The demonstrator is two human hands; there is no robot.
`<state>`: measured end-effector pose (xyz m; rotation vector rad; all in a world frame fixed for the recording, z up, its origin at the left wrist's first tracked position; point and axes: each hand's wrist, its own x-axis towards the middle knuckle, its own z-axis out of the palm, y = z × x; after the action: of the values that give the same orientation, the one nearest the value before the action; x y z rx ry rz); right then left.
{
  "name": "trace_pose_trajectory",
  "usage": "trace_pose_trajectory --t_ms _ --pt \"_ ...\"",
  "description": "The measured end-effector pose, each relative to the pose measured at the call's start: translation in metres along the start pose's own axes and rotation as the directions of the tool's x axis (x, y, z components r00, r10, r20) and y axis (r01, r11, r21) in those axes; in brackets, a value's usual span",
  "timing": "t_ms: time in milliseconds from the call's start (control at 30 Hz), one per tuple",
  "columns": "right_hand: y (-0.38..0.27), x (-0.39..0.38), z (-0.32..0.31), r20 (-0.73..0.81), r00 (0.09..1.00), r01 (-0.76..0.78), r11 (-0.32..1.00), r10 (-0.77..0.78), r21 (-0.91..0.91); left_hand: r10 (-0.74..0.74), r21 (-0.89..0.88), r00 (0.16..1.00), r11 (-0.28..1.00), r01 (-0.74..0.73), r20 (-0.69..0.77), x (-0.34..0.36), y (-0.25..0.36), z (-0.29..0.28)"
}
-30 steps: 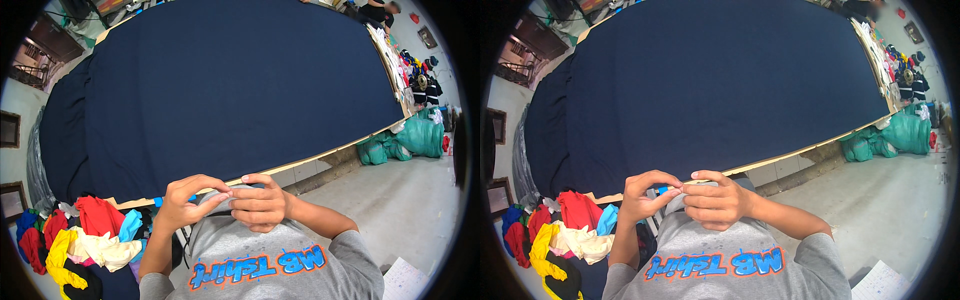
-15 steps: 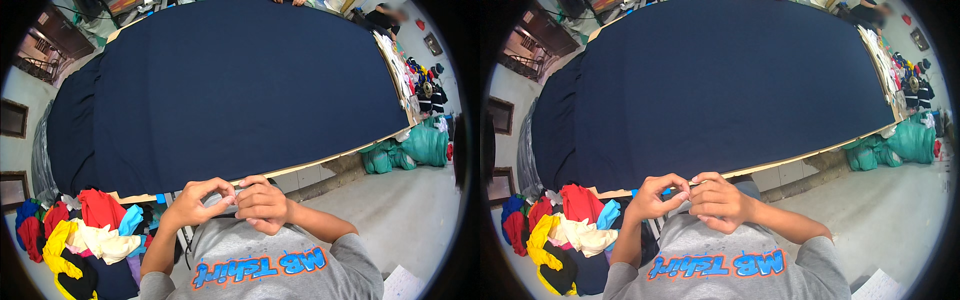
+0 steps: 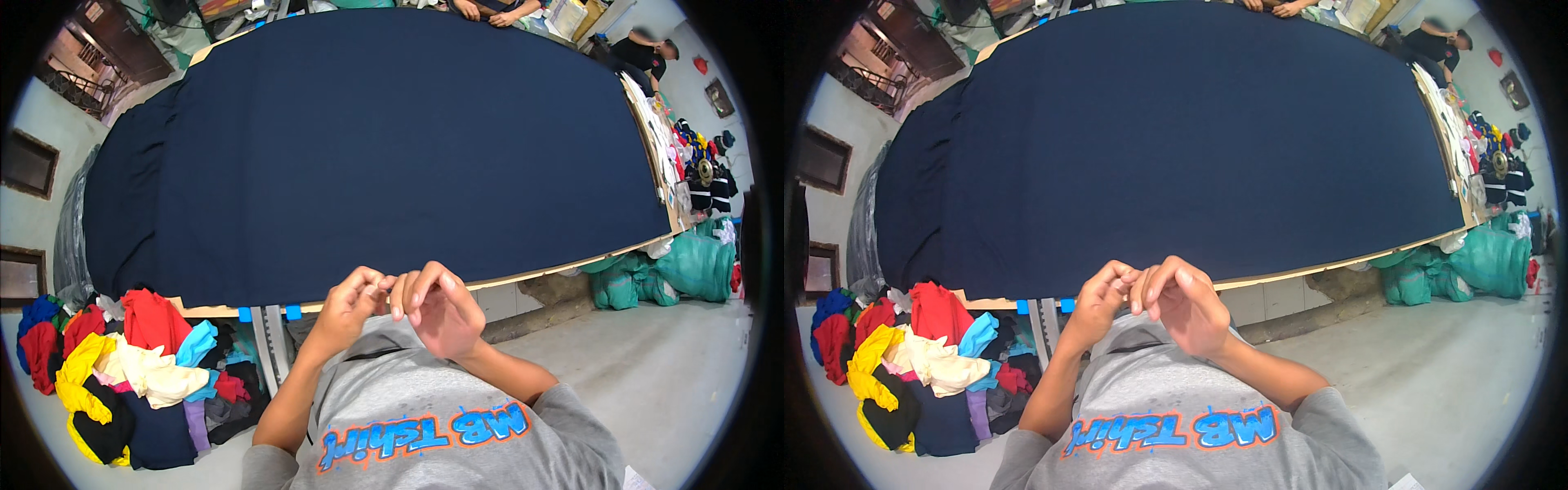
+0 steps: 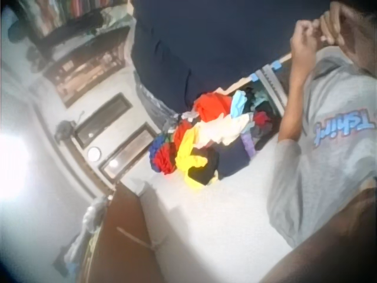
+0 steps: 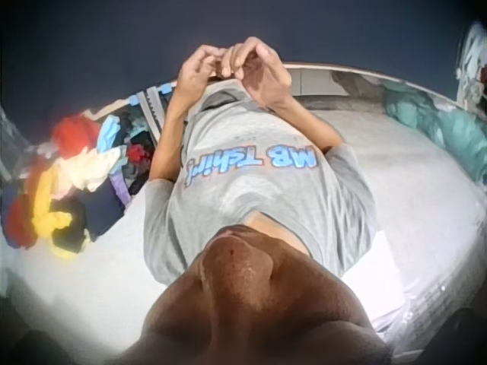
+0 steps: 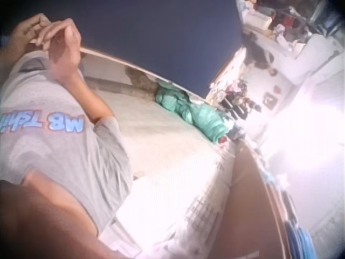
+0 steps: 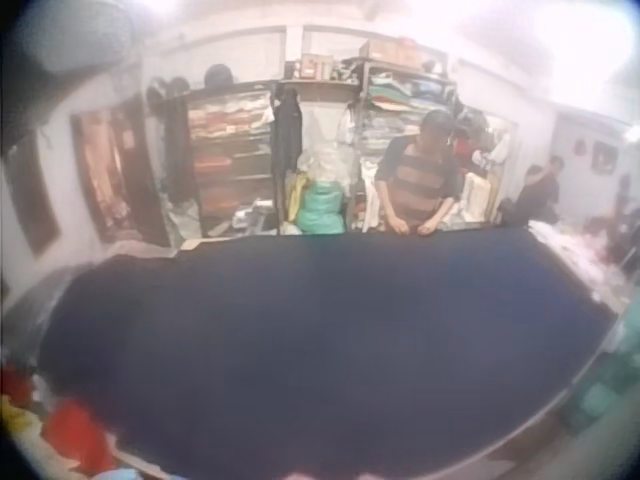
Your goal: The person uses a rotary cutter and a long metal ruler to cut a large piece of dark blue fabric on a table. They repeatedly measure, align the ruler, and cut sections of the fabric while another person assists by holding the fabric.
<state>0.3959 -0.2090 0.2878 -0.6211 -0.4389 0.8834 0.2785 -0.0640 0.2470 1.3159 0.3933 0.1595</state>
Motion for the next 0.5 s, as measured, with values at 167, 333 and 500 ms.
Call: trace_pose_trajectory --t_ms 167,333,500 --pt "-0.017 0.007 -0.055 -0.197 0.979 -0.058 0.998 0.062 0.025 0.044 0.197 0.995 0.98 -0.025 -0.09 0.016 -0.025 -0.006" --pt "-0.001 0.013 -0.164 -0.256 0.934 -0.193 0.253 -0.247 -0.948 -0.032 0.325 0.973 0.94 0.107 -0.229 0.027 -0.099 -0.018" --pt "0.019 0.006 -0.288 -0.033 0.943 -0.157 -0.355 -0.331 -0.922 -0.007 0.566 0.949 0.801 0.194 -0.315 0.037 -0.146 -0.013"
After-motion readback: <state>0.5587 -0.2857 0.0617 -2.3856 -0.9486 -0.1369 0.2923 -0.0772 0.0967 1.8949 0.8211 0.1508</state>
